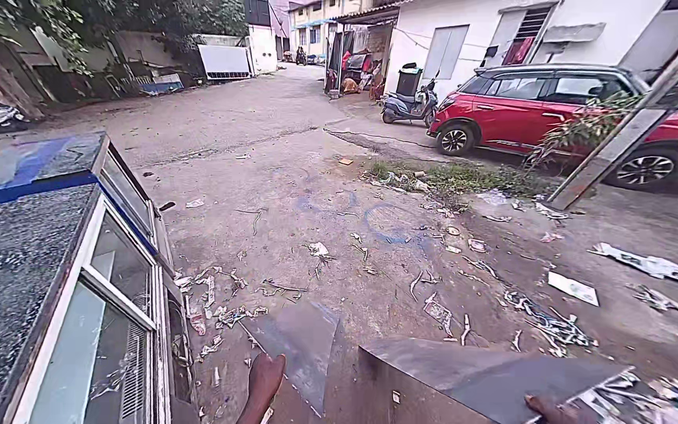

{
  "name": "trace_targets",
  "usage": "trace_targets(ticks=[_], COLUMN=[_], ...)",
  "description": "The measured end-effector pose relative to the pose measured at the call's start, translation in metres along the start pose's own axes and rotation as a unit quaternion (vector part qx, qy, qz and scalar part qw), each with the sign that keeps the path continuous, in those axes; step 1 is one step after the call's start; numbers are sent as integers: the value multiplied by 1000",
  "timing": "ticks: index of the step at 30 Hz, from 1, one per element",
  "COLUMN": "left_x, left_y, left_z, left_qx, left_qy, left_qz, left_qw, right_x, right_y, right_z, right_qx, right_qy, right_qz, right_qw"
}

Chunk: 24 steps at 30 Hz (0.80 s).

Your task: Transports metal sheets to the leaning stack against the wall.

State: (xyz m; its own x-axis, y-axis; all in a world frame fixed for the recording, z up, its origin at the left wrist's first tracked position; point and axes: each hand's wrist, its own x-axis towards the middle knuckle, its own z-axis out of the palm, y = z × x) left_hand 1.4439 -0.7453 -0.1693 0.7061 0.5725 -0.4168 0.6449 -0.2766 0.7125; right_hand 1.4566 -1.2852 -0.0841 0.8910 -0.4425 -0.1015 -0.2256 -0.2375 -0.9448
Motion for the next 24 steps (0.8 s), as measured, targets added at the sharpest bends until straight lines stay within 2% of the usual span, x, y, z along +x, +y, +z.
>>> trace_targets(ticks=[2,6,11,16,20,24], left_x=[6,26,48,78,99,143], left_y=[53,153,285,386,470,542], left_z=[-2,14,60,104,143,174], left_qx=[73,97,166,165,270,315], left_qy=[-17,-27,-65,-132,-182,-233], left_qz=[18,65,121,154,202,259], left_qw=[997,993,977,965,924,883], right_x=[37,130,261,367,428,469], right_y=[-30,-82,-146,-196,-224,-251], right_z=[17,52,88,138,179,211], right_qx=[-58,-97,-115,-121,-137,-155], right_qy=[-15,-63,-178,-220,-254,-308], right_qz=[-15,-21,-14,3,6,5], right_qw=[998,993,977,968,957,939])
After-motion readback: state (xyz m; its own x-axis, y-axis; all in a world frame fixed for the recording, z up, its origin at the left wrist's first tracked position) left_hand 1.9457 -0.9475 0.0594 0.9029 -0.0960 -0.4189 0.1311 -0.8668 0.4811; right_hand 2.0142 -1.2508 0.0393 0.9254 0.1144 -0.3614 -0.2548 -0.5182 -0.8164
